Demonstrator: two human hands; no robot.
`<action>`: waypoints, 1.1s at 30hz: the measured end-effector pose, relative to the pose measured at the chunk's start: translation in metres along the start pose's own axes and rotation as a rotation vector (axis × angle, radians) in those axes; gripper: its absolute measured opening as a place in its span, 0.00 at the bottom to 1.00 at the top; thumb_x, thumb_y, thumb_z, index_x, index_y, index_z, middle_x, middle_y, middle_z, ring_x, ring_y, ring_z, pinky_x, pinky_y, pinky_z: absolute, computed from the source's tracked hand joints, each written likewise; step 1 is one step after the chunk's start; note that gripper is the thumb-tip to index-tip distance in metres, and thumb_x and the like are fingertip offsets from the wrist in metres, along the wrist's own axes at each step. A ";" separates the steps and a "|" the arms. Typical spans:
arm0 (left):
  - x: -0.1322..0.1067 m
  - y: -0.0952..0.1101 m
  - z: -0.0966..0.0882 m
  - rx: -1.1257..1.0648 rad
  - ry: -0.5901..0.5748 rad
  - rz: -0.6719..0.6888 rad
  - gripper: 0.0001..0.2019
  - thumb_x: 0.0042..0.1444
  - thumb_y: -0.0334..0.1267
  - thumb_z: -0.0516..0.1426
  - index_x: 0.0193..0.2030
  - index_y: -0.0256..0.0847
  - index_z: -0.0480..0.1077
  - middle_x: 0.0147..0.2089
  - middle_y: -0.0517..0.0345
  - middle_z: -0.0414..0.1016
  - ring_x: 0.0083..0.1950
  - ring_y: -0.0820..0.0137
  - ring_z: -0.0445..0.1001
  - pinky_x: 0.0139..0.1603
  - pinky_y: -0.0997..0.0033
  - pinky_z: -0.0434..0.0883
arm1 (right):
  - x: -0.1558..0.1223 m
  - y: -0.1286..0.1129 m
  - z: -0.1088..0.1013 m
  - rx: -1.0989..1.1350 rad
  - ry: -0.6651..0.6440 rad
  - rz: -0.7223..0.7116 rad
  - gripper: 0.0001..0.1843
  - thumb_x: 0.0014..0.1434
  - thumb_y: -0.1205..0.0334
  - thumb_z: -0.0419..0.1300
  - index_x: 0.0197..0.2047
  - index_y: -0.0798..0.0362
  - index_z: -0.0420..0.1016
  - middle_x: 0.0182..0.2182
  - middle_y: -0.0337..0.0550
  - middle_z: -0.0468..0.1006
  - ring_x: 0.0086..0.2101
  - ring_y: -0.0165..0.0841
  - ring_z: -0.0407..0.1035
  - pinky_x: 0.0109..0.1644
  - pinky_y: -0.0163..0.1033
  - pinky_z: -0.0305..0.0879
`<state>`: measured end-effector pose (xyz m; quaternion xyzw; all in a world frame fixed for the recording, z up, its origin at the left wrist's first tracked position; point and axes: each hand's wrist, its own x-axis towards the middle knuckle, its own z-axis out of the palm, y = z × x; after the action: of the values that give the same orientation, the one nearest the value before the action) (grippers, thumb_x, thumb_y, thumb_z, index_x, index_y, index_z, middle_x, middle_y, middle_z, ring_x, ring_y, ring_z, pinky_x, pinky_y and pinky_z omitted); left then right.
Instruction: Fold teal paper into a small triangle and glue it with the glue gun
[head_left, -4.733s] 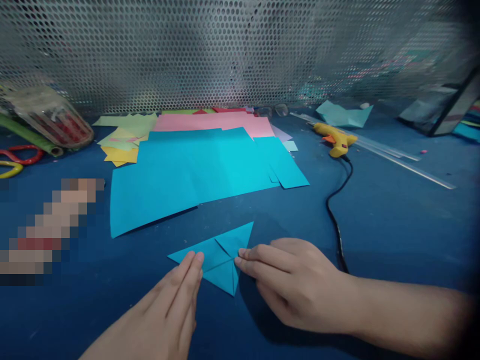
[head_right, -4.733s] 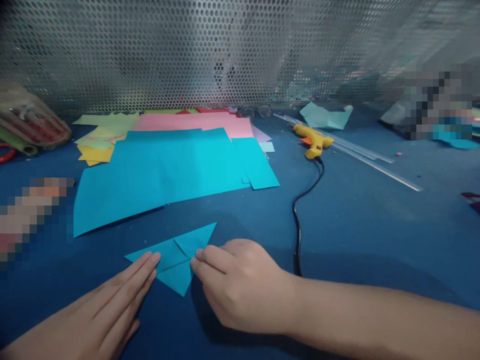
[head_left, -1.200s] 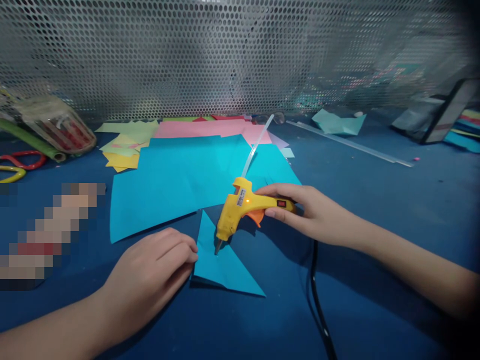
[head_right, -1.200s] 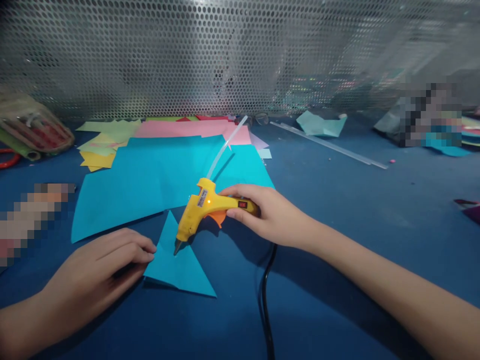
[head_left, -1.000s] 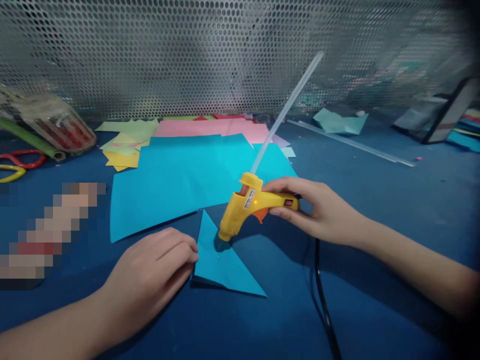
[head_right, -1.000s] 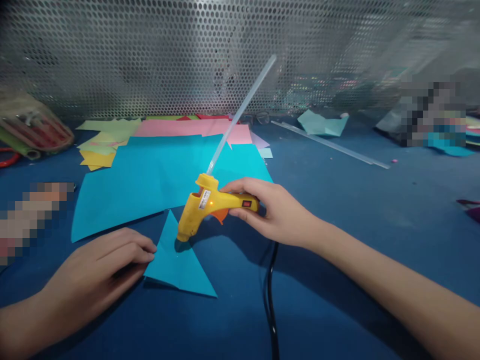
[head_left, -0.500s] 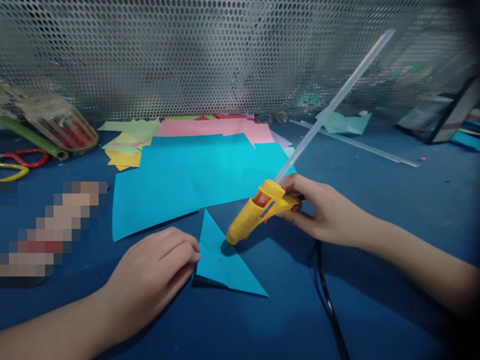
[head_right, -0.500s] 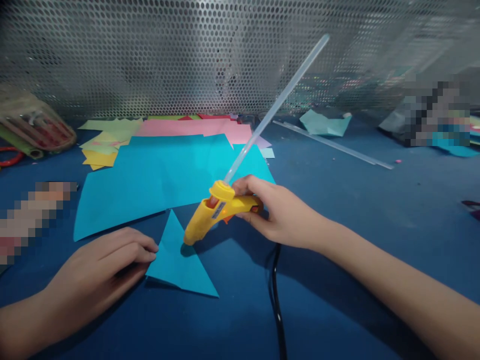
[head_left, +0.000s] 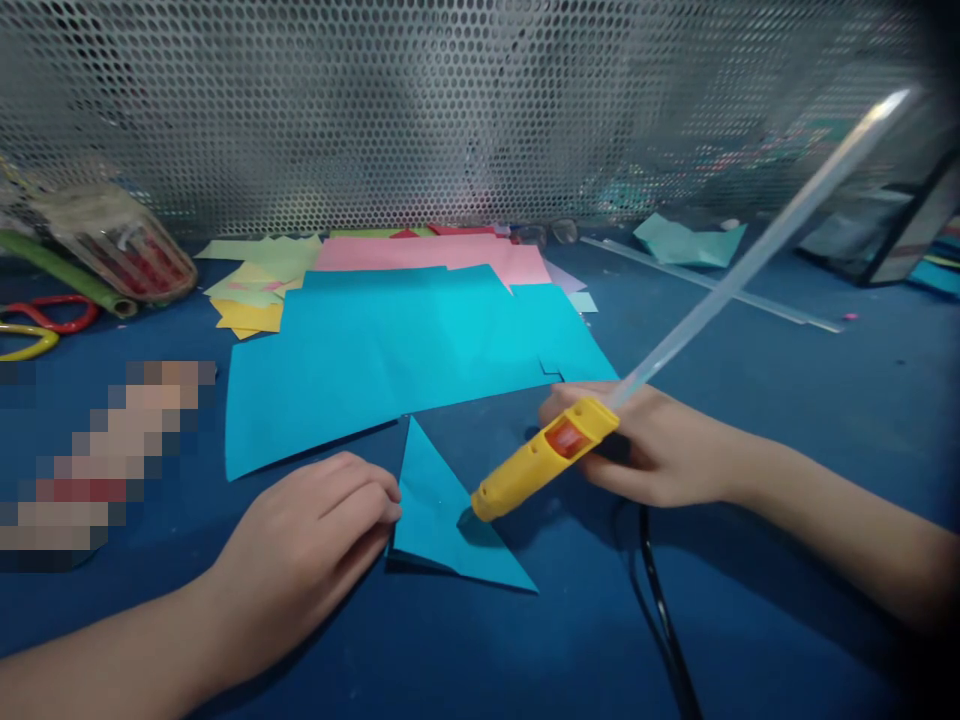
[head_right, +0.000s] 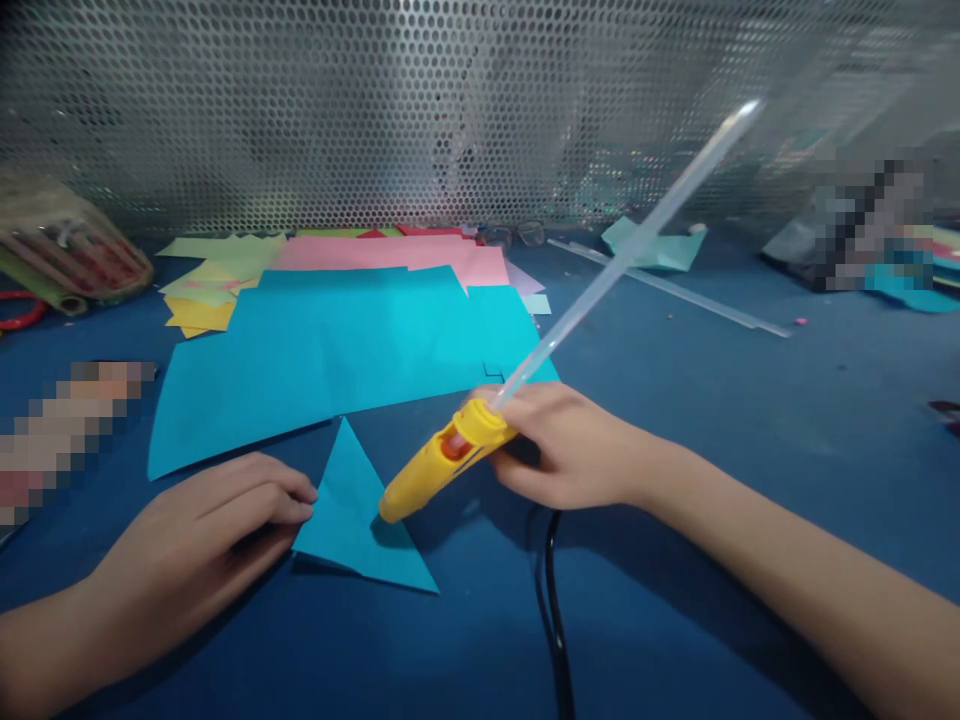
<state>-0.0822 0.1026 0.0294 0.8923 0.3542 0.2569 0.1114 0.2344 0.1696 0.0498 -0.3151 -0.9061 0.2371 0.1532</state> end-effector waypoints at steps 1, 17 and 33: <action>-0.001 0.000 0.000 0.000 -0.002 -0.001 0.09 0.67 0.29 0.49 0.37 0.42 0.68 0.39 0.57 0.77 0.39 0.69 0.75 0.38 0.72 0.71 | 0.001 -0.001 0.001 0.009 -0.021 -0.044 0.06 0.57 0.64 0.55 0.39 0.49 0.68 0.37 0.45 0.77 0.32 0.35 0.71 0.36 0.39 0.66; -0.001 -0.001 0.001 0.004 -0.009 0.009 0.08 0.67 0.29 0.49 0.38 0.42 0.67 0.40 0.57 0.76 0.40 0.70 0.75 0.39 0.73 0.70 | 0.006 -0.003 0.026 -0.088 0.152 0.111 0.03 0.47 0.61 0.56 0.29 0.48 0.64 0.22 0.37 0.72 0.20 0.31 0.66 0.25 0.37 0.57; -0.002 -0.003 0.002 0.008 -0.022 0.011 0.09 0.69 0.30 0.48 0.38 0.42 0.66 0.41 0.58 0.75 0.40 0.71 0.73 0.40 0.73 0.69 | 0.003 0.004 0.041 -0.275 0.316 0.050 0.05 0.48 0.60 0.54 0.31 0.49 0.67 0.21 0.36 0.75 0.19 0.30 0.69 0.22 0.33 0.58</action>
<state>-0.0836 0.1033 0.0258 0.8975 0.3490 0.2462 0.1101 0.2163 0.1608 0.0141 -0.3887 -0.8866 0.0625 0.2430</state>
